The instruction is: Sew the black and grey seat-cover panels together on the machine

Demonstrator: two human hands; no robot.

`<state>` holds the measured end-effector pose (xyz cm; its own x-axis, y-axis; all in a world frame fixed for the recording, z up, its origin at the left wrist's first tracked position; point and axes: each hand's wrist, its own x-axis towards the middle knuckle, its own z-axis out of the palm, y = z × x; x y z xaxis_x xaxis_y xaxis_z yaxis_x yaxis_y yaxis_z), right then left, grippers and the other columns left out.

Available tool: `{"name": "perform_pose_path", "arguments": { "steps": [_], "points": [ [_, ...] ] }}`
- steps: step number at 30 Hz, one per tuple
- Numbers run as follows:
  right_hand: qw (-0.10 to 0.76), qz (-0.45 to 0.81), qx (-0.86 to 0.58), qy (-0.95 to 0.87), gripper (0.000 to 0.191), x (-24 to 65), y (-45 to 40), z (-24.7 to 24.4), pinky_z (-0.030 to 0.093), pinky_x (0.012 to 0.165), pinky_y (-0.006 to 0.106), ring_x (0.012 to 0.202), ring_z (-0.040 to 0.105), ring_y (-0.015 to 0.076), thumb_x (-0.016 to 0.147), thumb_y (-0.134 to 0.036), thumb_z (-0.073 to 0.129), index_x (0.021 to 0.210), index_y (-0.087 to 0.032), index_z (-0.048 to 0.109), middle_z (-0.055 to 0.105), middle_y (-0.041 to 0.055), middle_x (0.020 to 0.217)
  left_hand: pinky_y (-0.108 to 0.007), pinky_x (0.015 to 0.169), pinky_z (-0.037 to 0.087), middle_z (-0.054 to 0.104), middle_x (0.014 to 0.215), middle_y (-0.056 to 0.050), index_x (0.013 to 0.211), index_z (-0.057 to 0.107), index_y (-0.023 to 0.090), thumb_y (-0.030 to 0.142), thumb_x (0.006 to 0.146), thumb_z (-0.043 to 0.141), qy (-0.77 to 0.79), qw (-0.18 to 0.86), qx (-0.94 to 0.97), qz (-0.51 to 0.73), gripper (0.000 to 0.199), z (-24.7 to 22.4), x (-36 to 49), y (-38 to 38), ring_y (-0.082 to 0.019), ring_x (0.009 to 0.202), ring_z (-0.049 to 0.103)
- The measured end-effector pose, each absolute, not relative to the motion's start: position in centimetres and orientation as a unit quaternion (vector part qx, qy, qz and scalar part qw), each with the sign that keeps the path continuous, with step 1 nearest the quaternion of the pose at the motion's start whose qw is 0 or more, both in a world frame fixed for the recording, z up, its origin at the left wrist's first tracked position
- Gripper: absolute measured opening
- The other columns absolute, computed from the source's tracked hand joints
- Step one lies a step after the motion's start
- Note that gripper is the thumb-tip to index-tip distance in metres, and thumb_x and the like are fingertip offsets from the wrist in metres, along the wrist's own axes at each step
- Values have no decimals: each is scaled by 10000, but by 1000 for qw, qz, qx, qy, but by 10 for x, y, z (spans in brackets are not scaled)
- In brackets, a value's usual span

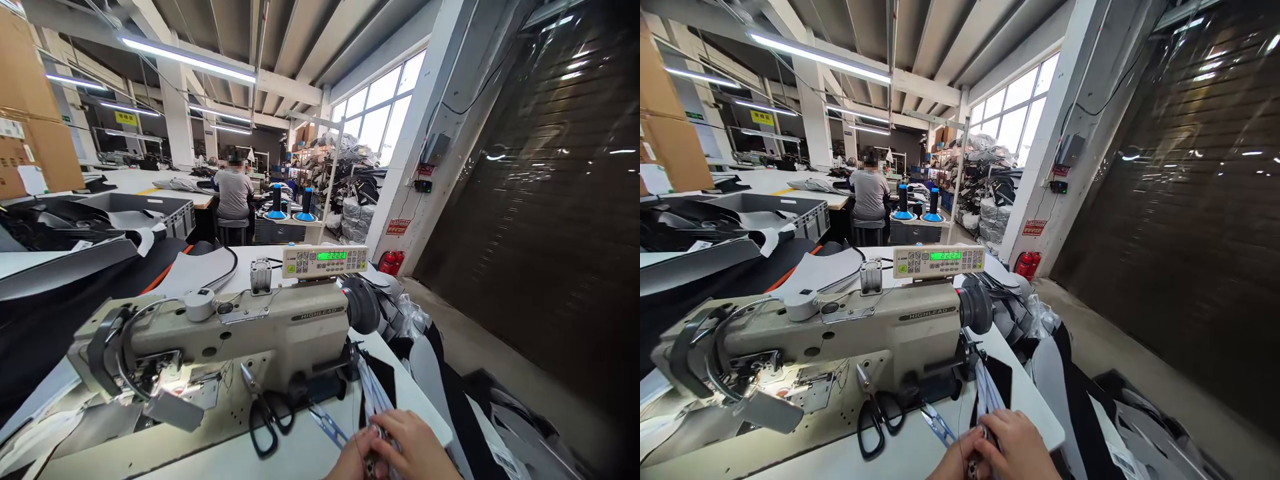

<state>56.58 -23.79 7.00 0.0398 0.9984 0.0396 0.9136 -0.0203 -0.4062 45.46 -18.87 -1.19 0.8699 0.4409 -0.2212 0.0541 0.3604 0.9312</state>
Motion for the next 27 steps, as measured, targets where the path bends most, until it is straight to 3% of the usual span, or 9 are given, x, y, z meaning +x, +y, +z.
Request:
{"name": "perform_pose_path", "arguments": {
  "steps": [3,7,10,12,14,17,20,24,27],
  "points": [
    [192,234,-731,-612,351,567,-242,55,476,791,352,854,628,243,811,-393,516,1101,-255,658,694,64,926,-203,352,93,286,452,75,608,351,199,672,692,447,183,934,298,78,490,-10,449,-188,-43,314,196],
    [273,292,-712,-578,381,564,-248,50,487,789,335,853,629,223,813,-369,495,1106,-177,646,688,71,919,-201,369,71,363,446,81,729,439,185,629,632,537,196,941,247,119,464,-3,445,-194,-40,314,188],
    [346,255,-693,-579,324,573,-244,53,451,897,352,1002,601,220,841,-372,481,1058,-192,641,658,81,1072,-194,377,142,348,431,97,949,474,182,546,754,447,201,887,375,181,413,-3,443,-206,-69,325,198],
    [394,223,-697,-556,330,587,-231,53,478,854,355,945,629,207,870,-399,432,1056,-193,610,662,91,1053,-199,423,237,378,465,79,1049,491,191,378,795,429,165,793,548,206,321,-5,439,-218,-92,381,297],
    [436,194,-700,-531,352,604,-209,50,499,816,352,878,653,195,879,-414,394,1078,-181,567,664,104,1036,-222,517,334,500,576,25,1023,552,201,219,747,459,80,649,735,179,293,-7,431,-228,-120,506,440],
    [426,176,-712,-530,340,623,-164,43,490,826,344,880,652,181,880,-361,375,1115,-172,532,669,99,1013,-261,622,403,631,793,-48,998,595,203,104,700,455,-7,457,882,114,344,-8,422,-236,-181,669,566],
    [385,159,-733,-538,312,628,-122,37,475,804,332,891,638,184,880,-302,364,1089,-165,550,667,95,1000,-272,615,426,655,803,-74,1037,588,183,103,744,431,-16,378,919,106,342,-7,420,-234,-213,685,601],
    [303,144,-757,-561,236,621,-97,34,437,786,322,866,617,207,867,-257,399,919,-172,612,677,76,892,-271,622,441,663,820,-72,1063,579,190,107,762,419,-18,378,920,101,350,-7,422,-231,-209,687,613],
    [251,131,-774,-566,248,617,-98,36,418,765,305,860,613,216,888,-281,395,940,-173,612,676,84,888,-296,668,454,657,835,-63,1051,588,213,113,730,432,-8,434,898,75,370,-9,424,-231,-215,711,608]
  ]
}}
